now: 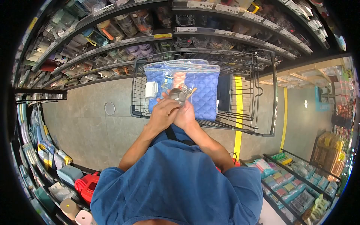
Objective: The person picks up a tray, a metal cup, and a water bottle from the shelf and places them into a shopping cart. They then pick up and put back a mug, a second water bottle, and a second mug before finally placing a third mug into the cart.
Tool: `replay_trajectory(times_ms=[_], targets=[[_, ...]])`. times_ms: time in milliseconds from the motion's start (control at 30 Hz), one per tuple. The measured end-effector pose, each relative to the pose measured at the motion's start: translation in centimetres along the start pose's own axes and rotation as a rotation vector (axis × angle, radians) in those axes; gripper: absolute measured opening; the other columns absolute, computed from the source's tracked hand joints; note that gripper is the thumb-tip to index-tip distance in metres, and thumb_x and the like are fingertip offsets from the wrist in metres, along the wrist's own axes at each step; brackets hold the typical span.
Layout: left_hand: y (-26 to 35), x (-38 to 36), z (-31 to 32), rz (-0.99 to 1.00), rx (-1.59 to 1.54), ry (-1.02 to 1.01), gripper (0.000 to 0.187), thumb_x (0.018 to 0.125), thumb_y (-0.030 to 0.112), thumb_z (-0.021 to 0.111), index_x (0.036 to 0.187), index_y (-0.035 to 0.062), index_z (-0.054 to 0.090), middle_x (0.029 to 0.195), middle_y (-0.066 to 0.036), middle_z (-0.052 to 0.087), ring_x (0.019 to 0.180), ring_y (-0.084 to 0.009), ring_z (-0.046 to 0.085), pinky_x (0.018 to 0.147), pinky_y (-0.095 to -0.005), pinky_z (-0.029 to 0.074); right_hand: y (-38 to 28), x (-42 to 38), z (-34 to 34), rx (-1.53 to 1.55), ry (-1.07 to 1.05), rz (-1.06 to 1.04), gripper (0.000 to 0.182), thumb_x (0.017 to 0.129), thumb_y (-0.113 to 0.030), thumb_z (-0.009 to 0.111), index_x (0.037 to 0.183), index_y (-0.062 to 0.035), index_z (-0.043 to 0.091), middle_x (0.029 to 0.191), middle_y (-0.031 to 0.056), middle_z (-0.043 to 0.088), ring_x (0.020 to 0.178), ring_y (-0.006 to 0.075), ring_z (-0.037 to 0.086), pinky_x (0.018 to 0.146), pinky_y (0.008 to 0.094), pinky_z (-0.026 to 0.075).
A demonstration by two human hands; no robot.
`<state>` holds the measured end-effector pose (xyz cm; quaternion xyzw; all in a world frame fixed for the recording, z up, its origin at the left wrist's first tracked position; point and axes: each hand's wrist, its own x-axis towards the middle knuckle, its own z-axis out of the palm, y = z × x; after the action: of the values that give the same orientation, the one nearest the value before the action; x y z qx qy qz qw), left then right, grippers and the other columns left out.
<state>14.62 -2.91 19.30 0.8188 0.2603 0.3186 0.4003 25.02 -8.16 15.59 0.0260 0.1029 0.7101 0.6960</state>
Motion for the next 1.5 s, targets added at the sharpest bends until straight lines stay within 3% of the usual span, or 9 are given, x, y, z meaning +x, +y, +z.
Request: replay_trajectory(times_ms=[400, 600, 700, 833, 867, 967, 1033, 1267, 1500], targets=[[-0.7, 0.2, -0.3, 0.042, 0.147, 0.063, 0.014, 0.071, 0.0, 0.07, 0.085, 0.0021, 0.069, 0.098, -0.008, 0.065, 0.09, -0.0266, 0.061, 0.076, -0.0346, 0.051, -1.9, 0.8, -2.3, 0.427, 0.091, 0.128, 0.044, 0.099, -0.032, 0.033, 0.124, -0.0011, 0.052, 0.133, 0.0224, 0.049, 0.124, 0.0393, 0.043, 0.111, 0.0499, 0.028], [-0.2, 0.6, -0.5, 0.076, 0.19, 0.061, 0.013, 0.067, -0.001, 0.07, 0.079, 0.0026, 0.071, 0.111, -0.011, 0.06, 0.103, -0.0309, 0.053, 0.083, -0.0376, 0.048, -2.8, 0.6, 0.4, -0.049, 0.337, -0.065, 0.051, 0.096, -0.047, 0.038, 0.121, -0.005, 0.054, 0.127, 0.0208, 0.054, 0.121, 0.0368, 0.047, 0.108, 0.0508, 0.03], [0.0, 1.1, -0.9, 0.112, 0.186, 0.064, 0.018, 0.065, -0.001, 0.07, 0.083, 0.0032, 0.071, 0.114, -0.015, 0.057, 0.109, -0.0338, 0.049, 0.089, -0.0417, 0.045, -3.9, 0.1, -1.5, -0.127, 0.237, -0.006, 0.05, 0.096, -0.046, 0.039, 0.122, -0.0057, 0.053, 0.126, 0.0182, 0.055, 0.12, 0.0368, 0.048, 0.107, 0.0518, 0.03], [-1.0, 0.9, -1.0, 0.133, 0.238, 0.071, 0.027, 0.067, 0.001, 0.069, 0.094, 0.0055, 0.069, 0.116, -0.015, 0.057, 0.109, -0.0346, 0.051, 0.089, -0.0415, 0.045, -4.7, -0.2, -4.3, -0.125, 0.318, -0.048, 0.047, 0.097, -0.043, 0.041, 0.12, -0.0035, 0.056, 0.119, 0.0138, 0.06, 0.11, 0.029, 0.056, 0.095, 0.0451, 0.042], [-1.3, 0.7, -1.0, 0.066, 0.152, -0.022, 0.027, 0.067, 0.001, 0.069, 0.094, 0.0054, 0.069, 0.116, -0.016, 0.057, 0.108, -0.0345, 0.052, 0.089, -0.0411, 0.046, -3.9, -0.3, -4.2, -0.795, 0.319, -0.186, 0.043, 0.097, -0.04, 0.042, 0.115, -0.0041, 0.059, 0.113, 0.013, 0.063, 0.102, 0.0284, 0.06, 0.088, 0.0445, 0.047], [-1.6, 0.4, -1.4, -0.003, 0.032, -0.145, 0.024, 0.069, 0.003, 0.068, 0.093, 0.0053, 0.07, 0.119, -0.015, 0.058, 0.105, -0.0333, 0.056, 0.088, -0.0392, 0.047, -4.9, -1.2, -2.4, -0.237, 0.291, 0.111, 0.029, 0.099, -0.024, 0.042, 0.117, -0.0065, 0.056, 0.117, 0.0094, 0.062, 0.101, 0.0225, 0.062, 0.091, 0.0362, 0.05], [-1.4, 0.6, -1.7, -0.013, 0.058, -0.185, 0.025, 0.07, 0.003, 0.066, 0.094, 0.0051, 0.071, 0.122, -0.016, 0.057, 0.111, -0.0339, 0.054, 0.093, -0.0391, 0.046, -5.1, -0.8, -3.5, -0.23, 0.343, 0.062, 0.027, 0.098, -0.026, 0.044, 0.113, -0.0073, 0.058, 0.113, 0.0103, 0.063, 0.1, 0.0235, 0.062, 0.09, 0.0381, 0.051], [-1.9, 2.7, -2.1, -0.095, -0.071, -0.196, 0.019, 0.074, 0.004, 0.07, 0.093, 0.0018, 0.071, 0.109, -0.014, 0.063, 0.085, -0.0269, 0.066, 0.075, -0.0325, 0.054, -6.8, 0.1, 0.6, -0.516, 0.324, 0.051, 0.03, 0.099, -0.032, 0.046, 0.115, -0.009, 0.055, 0.109, 0.0103, 0.063, 0.097, 0.024, 0.063, 0.083, 0.0434, 0.052], [-1.1, 5.8, -2.1, -0.061, 0.02, -0.126, 0.019, 0.072, 0.004, 0.072, 0.091, 0.0021, 0.072, 0.104, -0.015, 0.064, 0.08, -0.0259, 0.067, 0.071, -0.0313, 0.055, -9.5, -2.1, 4.6, -1.142, 0.345, -0.417, 0.042, 0.1, -0.031, 0.045, 0.13, -0.0029, 0.049, 0.104, 0.0096, 0.061, 0.089, 0.0181, 0.065, 0.077, 0.0268, 0.05]])
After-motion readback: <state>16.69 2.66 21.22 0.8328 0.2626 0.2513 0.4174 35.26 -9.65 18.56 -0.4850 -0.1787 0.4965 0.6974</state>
